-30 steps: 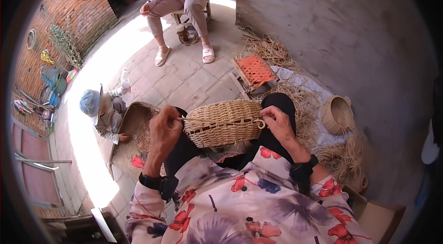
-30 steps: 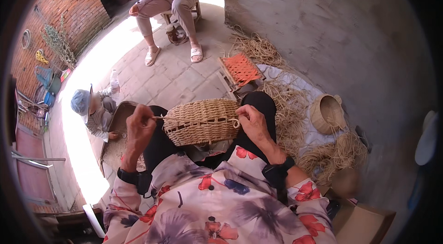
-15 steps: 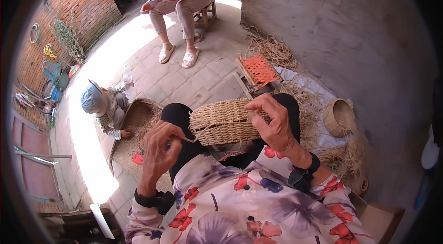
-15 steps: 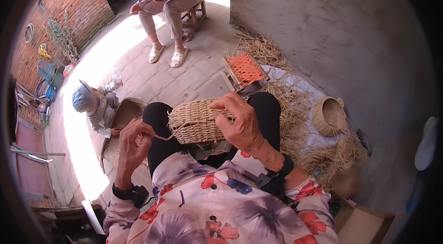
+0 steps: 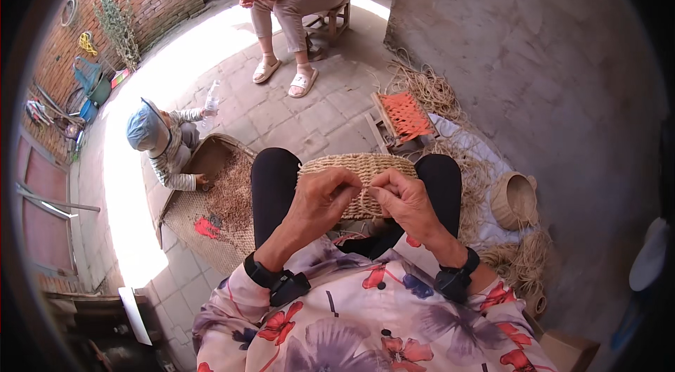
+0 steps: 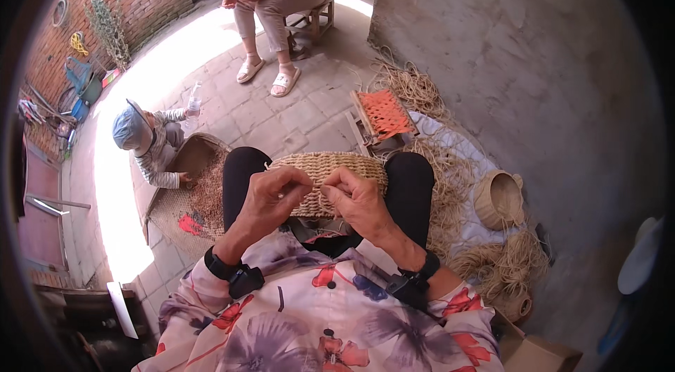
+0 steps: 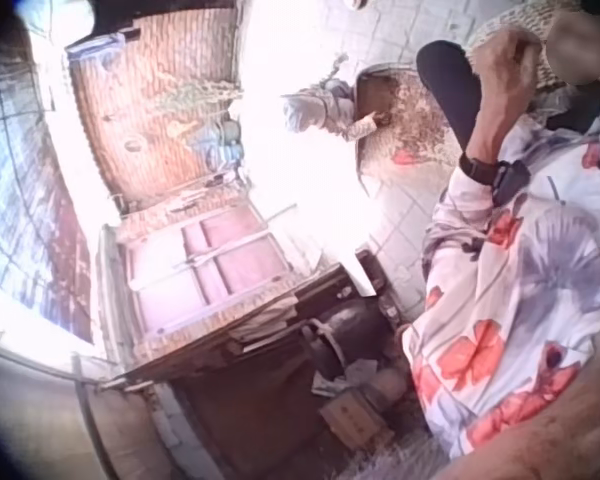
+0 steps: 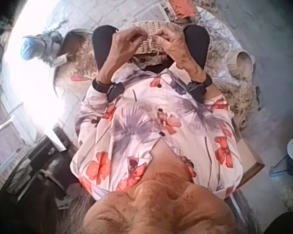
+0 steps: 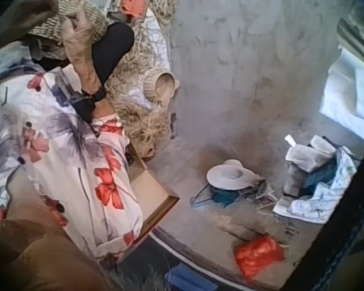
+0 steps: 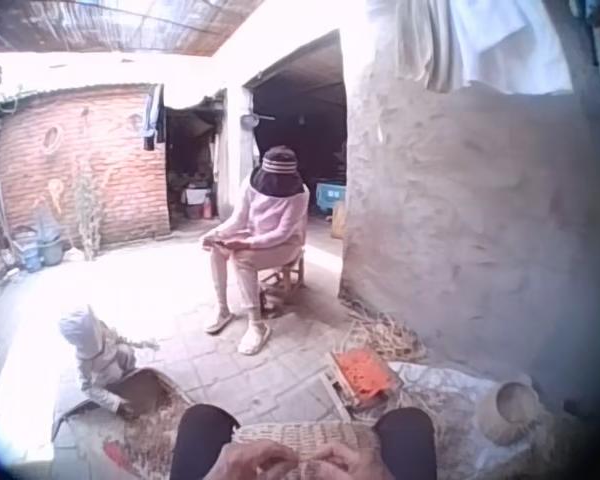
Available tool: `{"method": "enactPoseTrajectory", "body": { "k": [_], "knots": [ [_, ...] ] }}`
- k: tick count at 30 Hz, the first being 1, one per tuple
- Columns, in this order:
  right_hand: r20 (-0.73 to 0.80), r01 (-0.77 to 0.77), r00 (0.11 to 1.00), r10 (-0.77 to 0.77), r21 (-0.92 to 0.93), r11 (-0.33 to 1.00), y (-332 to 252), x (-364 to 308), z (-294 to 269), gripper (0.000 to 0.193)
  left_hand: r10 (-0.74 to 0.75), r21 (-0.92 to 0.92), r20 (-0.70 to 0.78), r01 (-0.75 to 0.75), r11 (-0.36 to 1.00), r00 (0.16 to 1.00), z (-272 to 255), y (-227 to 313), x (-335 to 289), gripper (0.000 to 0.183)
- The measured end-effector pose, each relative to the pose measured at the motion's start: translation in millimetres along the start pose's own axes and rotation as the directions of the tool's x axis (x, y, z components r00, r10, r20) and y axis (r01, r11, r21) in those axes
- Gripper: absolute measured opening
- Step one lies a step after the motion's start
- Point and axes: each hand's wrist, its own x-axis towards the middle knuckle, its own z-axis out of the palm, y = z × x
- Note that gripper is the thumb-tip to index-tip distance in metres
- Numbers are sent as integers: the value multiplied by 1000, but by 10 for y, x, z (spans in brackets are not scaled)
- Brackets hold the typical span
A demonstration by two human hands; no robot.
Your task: Weaving a basket using natural fibers.
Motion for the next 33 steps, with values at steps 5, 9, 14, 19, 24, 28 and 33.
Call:
{"method": "enactPoseTrajectory", "body": {
  "k": [5, 9, 14, 19, 24, 28, 33],
  "knots": [
    [-174, 34, 979, -110, -389, 920, 417, 91, -8, 5, 122, 282, -4, -116, 952, 993, 229, -391, -78, 9],
    [-188, 46, 970, -153, -477, 878, 433, 104, 17, 7, 168, 441, 53, -174, 880, 984, 274, -493, -127, 14],
    [-145, 94, 967, -209, -563, 821, 382, 113, 31, 5, 230, 459, 48, -226, 859, 972, 271, -512, -149, 18],
    [-73, 176, 956, -285, -635, 752, 341, 138, 71, 7, 223, 603, 80, -225, 766, 972, 254, -430, -180, 14],
    [-48, 193, 946, -320, -709, 678, 364, 145, 37, 10, 178, 643, 103, -202, 739, 979, 312, -427, -192, 18],
    [-21, 215, 947, -321, -702, 679, 377, 165, 58, 11, 103, 687, 110, -151, 711, 989, 377, -467, -201, 15],
    [-17, 203, 954, -301, -701, 683, 356, 163, 62, 10, 24, 642, 167, -127, 757, 986, 325, -454, -113, 15]
  ]
}}
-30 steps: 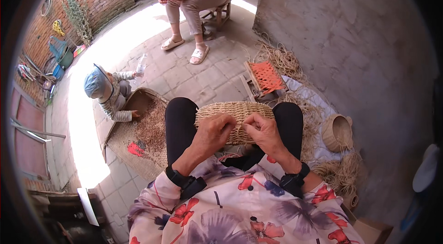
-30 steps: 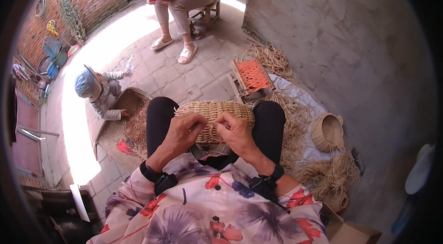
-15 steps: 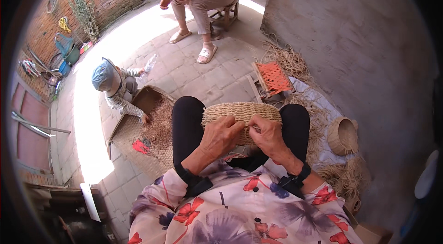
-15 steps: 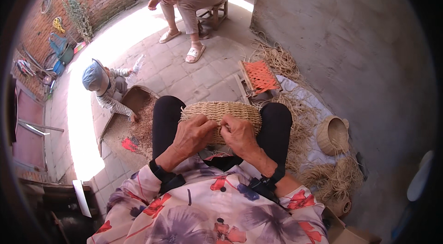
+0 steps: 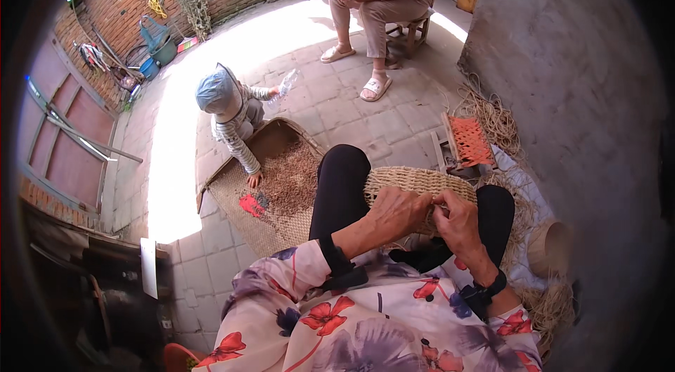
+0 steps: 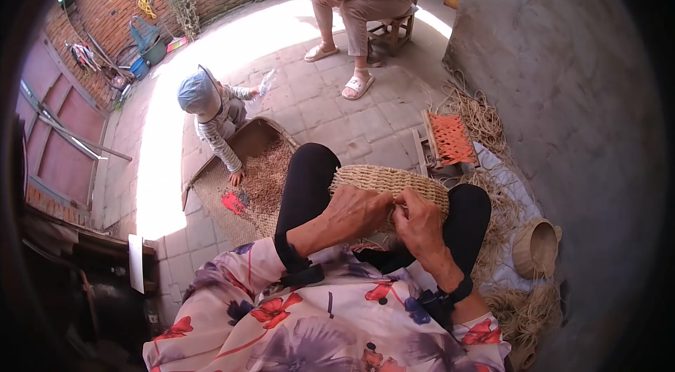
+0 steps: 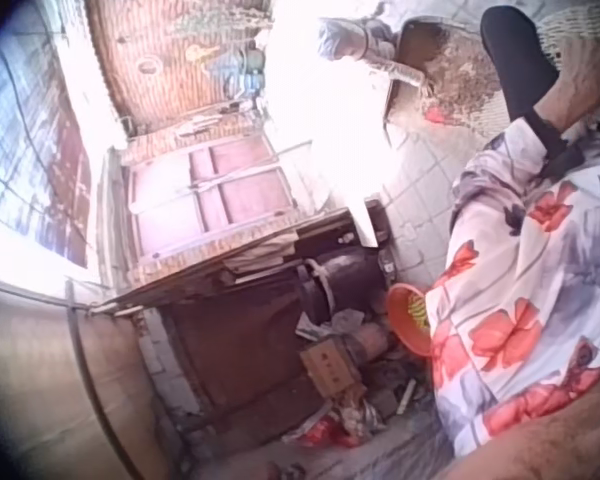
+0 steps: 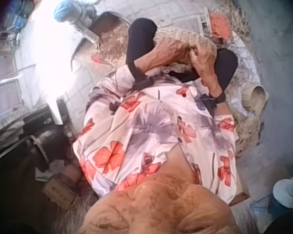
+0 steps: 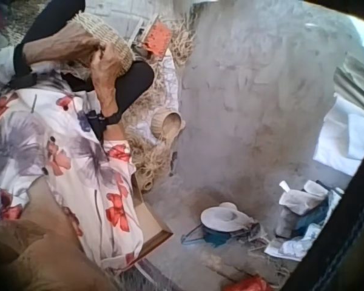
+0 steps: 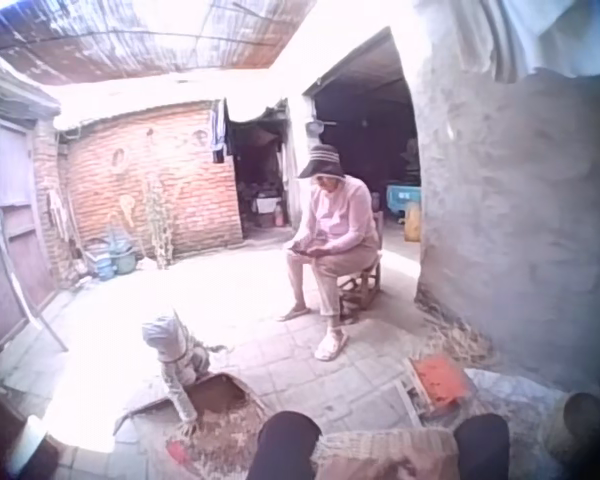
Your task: Weaving a basket using natural fibers.
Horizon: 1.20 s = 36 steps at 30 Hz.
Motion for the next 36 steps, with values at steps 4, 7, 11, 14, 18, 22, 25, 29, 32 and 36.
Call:
{"method": "enactPoseTrajectory", "body": {
  "k": [4, 7, 11, 14, 18, 22, 25, 29, 32, 36],
  "knots": [
    [-30, -36, 999, 36, 14, 999, -9, -15, -41, 9, -9, 8, 35, 9, 1000, 999, -108, 79, -79, 16],
    [-42, 63, 997, -65, -53, 997, -8, 3, -50, 8, -55, -123, 62, 62, 990, 997, -64, 59, -148, 19],
    [-38, 79, 996, -81, -44, 996, 24, 19, -4, 7, -254, -442, -235, 129, 888, 938, -20, -74, -264, 32],
    [-30, 82, 996, -84, -49, 995, 25, 23, 8, 8, -432, -593, -47, 323, 738, 901, -114, -89, -314, 41],
    [-28, 137, 990, -140, -84, 987, 13, 61, 91, 8, -365, -563, -78, 261, 784, 928, -154, -39, -287, 47],
    [-58, 166, 984, -167, -15, 986, 23, 54, 62, 9, -253, -478, 66, 253, 841, 965, -246, 0, -219, 66],
    [-15, -21, 1000, 22, 98, 995, -72, -8, -71, 8, -227, -473, 225, 310, 825, 948, -233, -45, -226, 77],
    [-41, 52, 998, -51, 25, 998, 22, -28, -37, 8, -231, -700, 398, 457, 549, 888, -149, -24, -179, 83],
    [-55, 122, 991, -122, -10, 993, 37, 9, 29, 8, -257, -771, 610, 637, 28, 750, -264, 41, -74, 81],
    [5, 181, 983, -181, -83, 980, 29, 65, 59, 9, -348, -795, 604, 575, -194, 717, -106, -3, -41, 79]
  ]
}}
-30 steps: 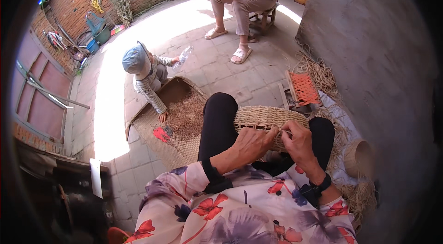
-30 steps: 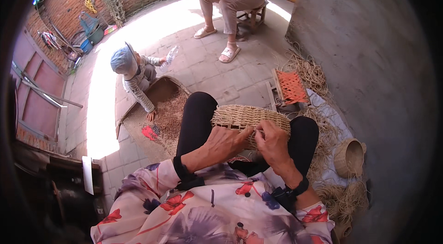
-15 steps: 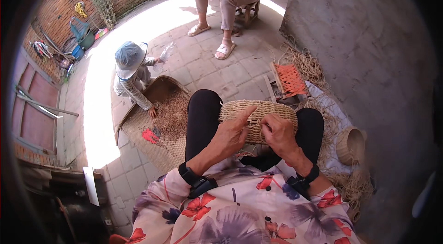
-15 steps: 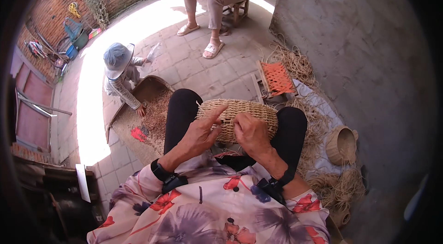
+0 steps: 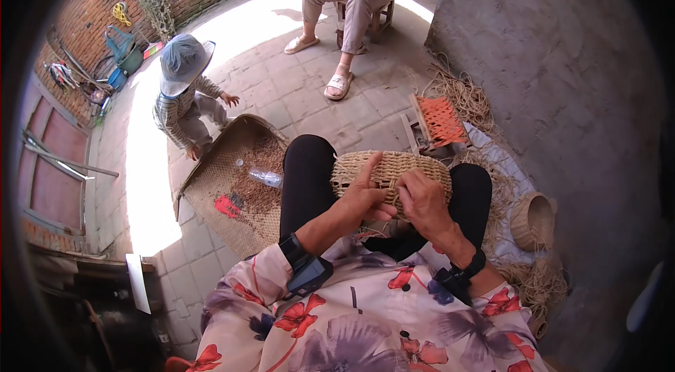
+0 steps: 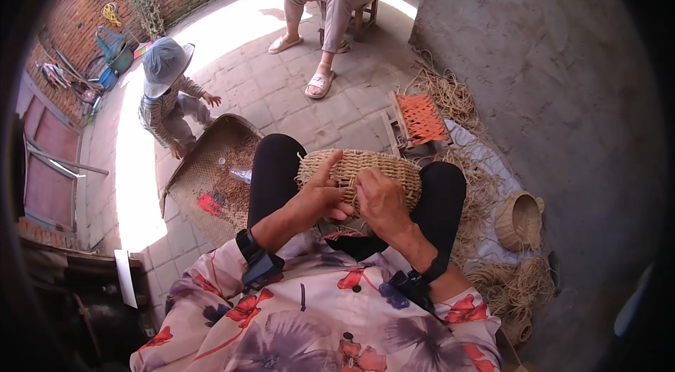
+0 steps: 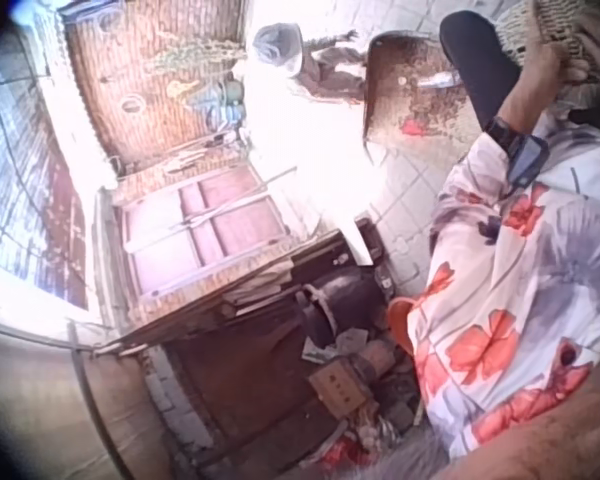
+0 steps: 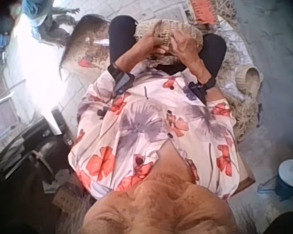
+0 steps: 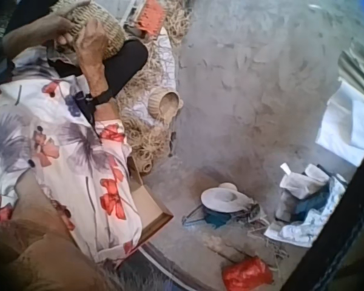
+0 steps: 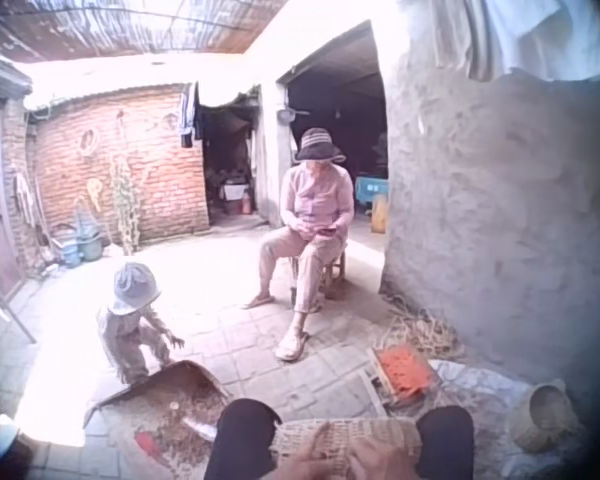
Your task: Weaving a basket using natural fibers.
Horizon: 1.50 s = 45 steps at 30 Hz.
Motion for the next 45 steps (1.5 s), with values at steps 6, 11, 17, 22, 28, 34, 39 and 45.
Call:
{"method": "enactPoseTrajectory", "body": {
  "k": [6, 11, 17, 22, 28, 34, 39, 45],
  "knots": [
    [16, 5, 1000, -6, 20, 1000, -5, -4, -16, 9, 39, 3, -29, -39, 999, 999, 7, -75, 58, 76],
    [-25, 20, 999, -20, 8, 1000, -89, -17, -24, 10, 10, 140, -18, -7, 990, 1000, -1, 21, 59, 73],
    [-10, -3, 1000, 3, -32, 999, -51, -96, -47, 11, 14, 121, -55, -7, 993, 998, 99, -15, 109, 71],
    [-23, 21, 1000, -21, 30, 999, -21, -119, -23, 12, 21, 64, -126, -13, 998, 992, 70, -98, 104, 72],
    [-37, 5, 999, -5, 16, 1000, -20, -104, -45, 11, -13, 23, -111, 16, 1000, 994, 48, -40, 119, 75],
    [-25, -14, 1000, 17, 97, 995, 24, -78, -11, 10, -24, -44, -86, 21, 999, 996, 3, -40, 37, 78],
    [-26, -11, 1000, 13, 85, 996, 25, -68, 4, 11, 10, -31, -80, -12, 999, 997, -15, -75, 54, 79],
    [-22, 24, 999, -23, 39, 999, 0, -72, -19, 13, 2, 79, -96, 5, 997, 995, 9, -29, 18, 79]
  ]
}}
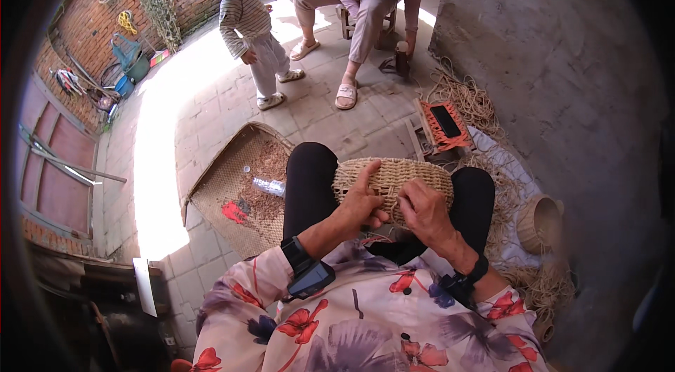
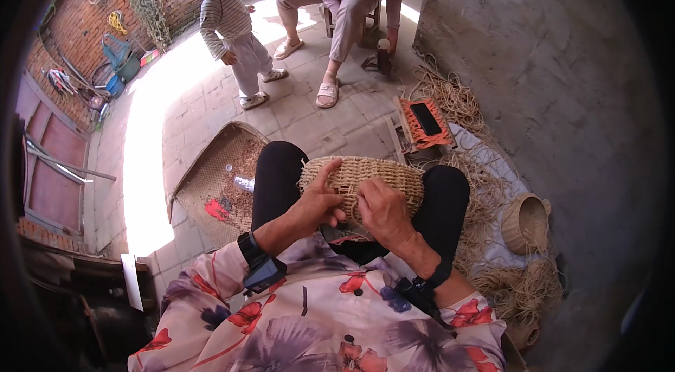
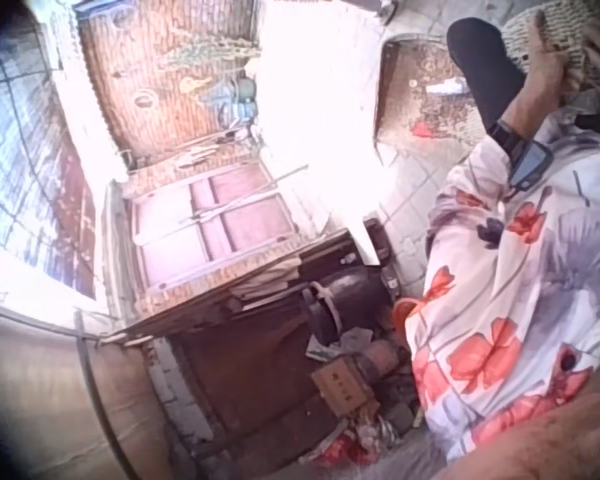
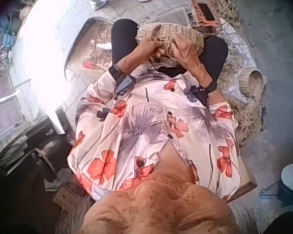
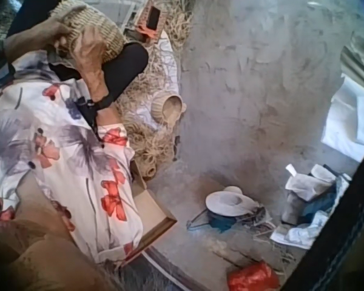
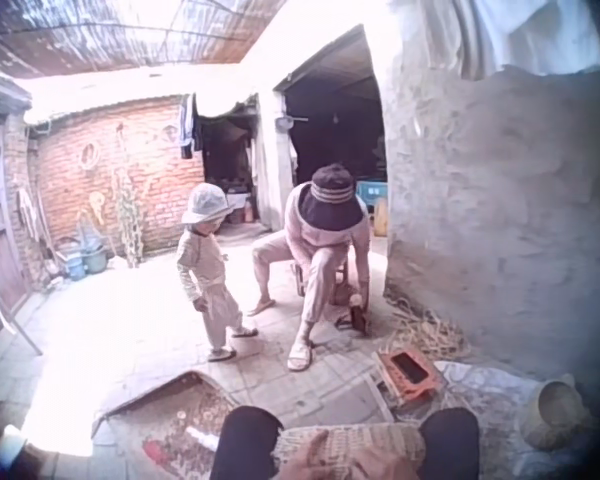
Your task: Weaving a basket using natural fibers.
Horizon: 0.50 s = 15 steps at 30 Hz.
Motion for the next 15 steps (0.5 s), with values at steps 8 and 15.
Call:
{"method": "enactPoseTrajectory", "body": {
  "k": [8, 15],
  "knots": [
    [42, 181, 984, -176, -180, 967, -43, 107, 51, 18, -7, -113, -11, 6, 994, 1000, 53, 11, -42, 78],
    [67, 139, 989, -132, -116, 983, -24, 137, 51, 15, 33, -98, 53, -28, 995, 998, -2, -69, -47, 78]
  ]
}}
